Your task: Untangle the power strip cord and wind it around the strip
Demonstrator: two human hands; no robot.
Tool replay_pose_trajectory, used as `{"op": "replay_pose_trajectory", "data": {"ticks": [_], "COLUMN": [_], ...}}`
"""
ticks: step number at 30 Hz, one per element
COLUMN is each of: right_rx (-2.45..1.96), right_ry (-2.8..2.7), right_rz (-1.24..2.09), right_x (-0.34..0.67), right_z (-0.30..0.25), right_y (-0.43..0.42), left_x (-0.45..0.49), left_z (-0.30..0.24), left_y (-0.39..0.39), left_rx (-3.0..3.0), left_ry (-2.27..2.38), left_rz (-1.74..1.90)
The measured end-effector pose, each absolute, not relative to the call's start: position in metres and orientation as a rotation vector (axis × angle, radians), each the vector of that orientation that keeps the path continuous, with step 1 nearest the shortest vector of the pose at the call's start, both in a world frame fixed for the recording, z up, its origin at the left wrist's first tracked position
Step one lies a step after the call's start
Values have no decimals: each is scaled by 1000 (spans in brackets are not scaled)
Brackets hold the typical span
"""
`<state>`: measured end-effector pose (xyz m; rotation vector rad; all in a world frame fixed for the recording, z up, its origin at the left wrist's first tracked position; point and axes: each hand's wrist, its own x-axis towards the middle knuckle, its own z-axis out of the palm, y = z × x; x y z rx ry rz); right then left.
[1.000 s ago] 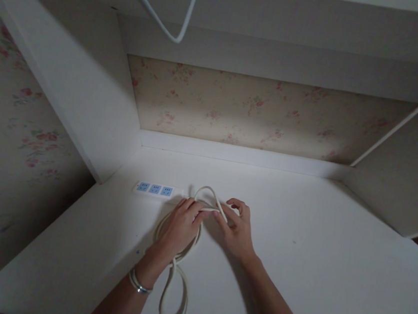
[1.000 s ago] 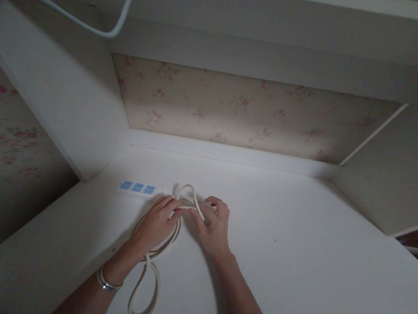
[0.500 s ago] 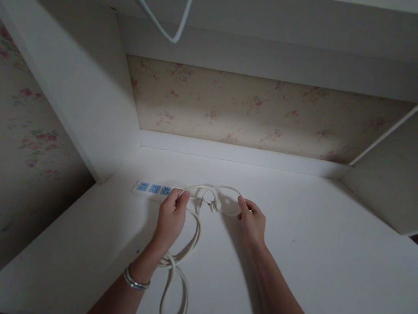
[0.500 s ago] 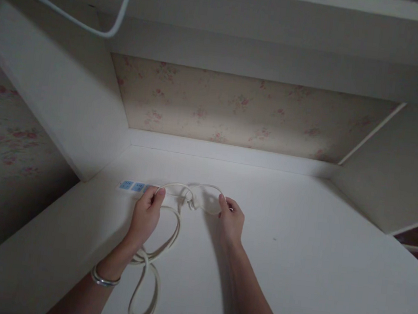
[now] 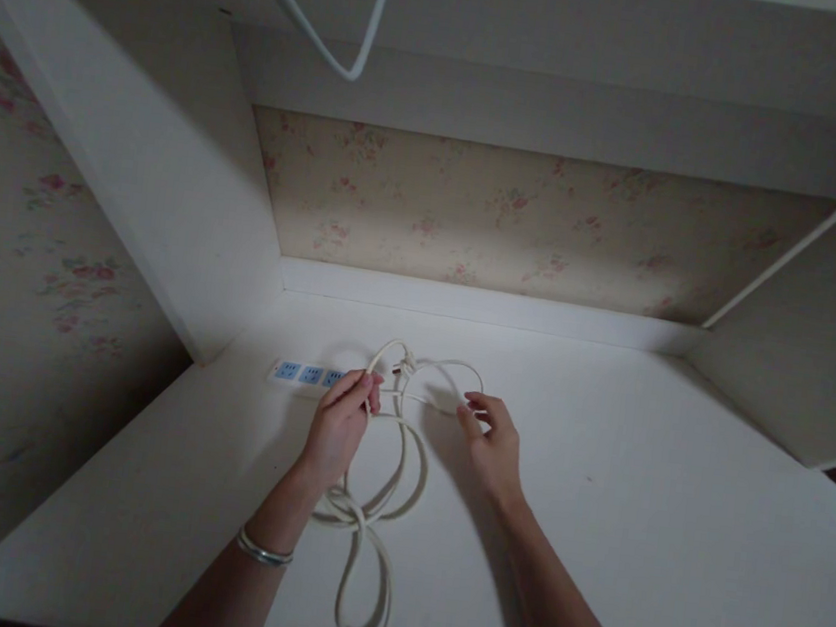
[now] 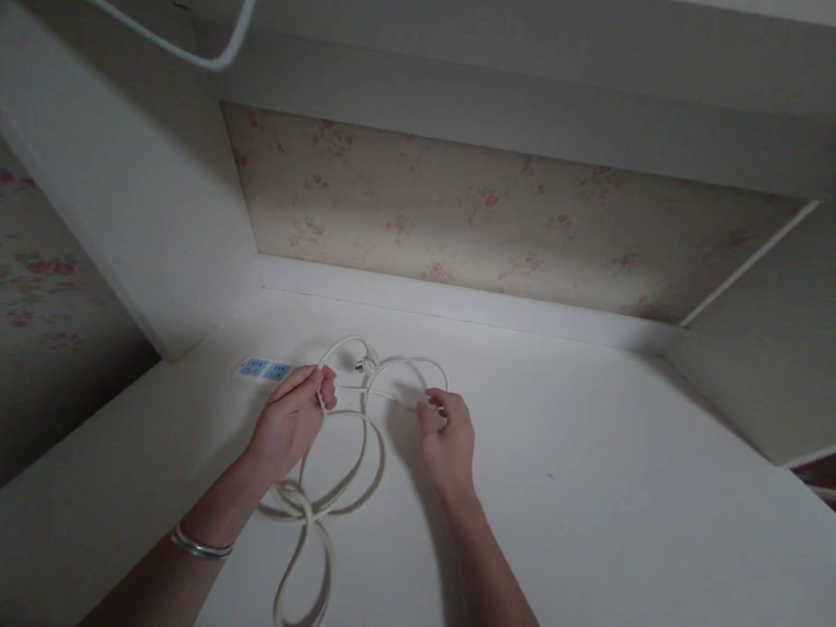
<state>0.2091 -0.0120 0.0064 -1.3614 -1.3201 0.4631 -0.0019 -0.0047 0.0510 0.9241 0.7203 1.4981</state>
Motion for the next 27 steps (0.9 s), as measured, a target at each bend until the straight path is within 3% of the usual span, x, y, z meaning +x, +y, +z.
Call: {"op": "replay_pose_trajectory", "data": {"ticks": [6, 10, 27], "right_rx": [-1008, -813, -1522], "right_ry": [-1999, -2325, -2144], "right_rz": [858, 813, 324], "right_x": [184, 184, 236], "right_z": [35, 37, 0], "right_y": [-41, -46, -14], "left_x": [-5, -7, -4], "left_z": [56, 57, 57], "left_y": [-4, -3, -4], "left_rx": [849, 823, 897], "left_ry": [664, 621, 684], "left_rz": [1494, 1526, 1539]}}
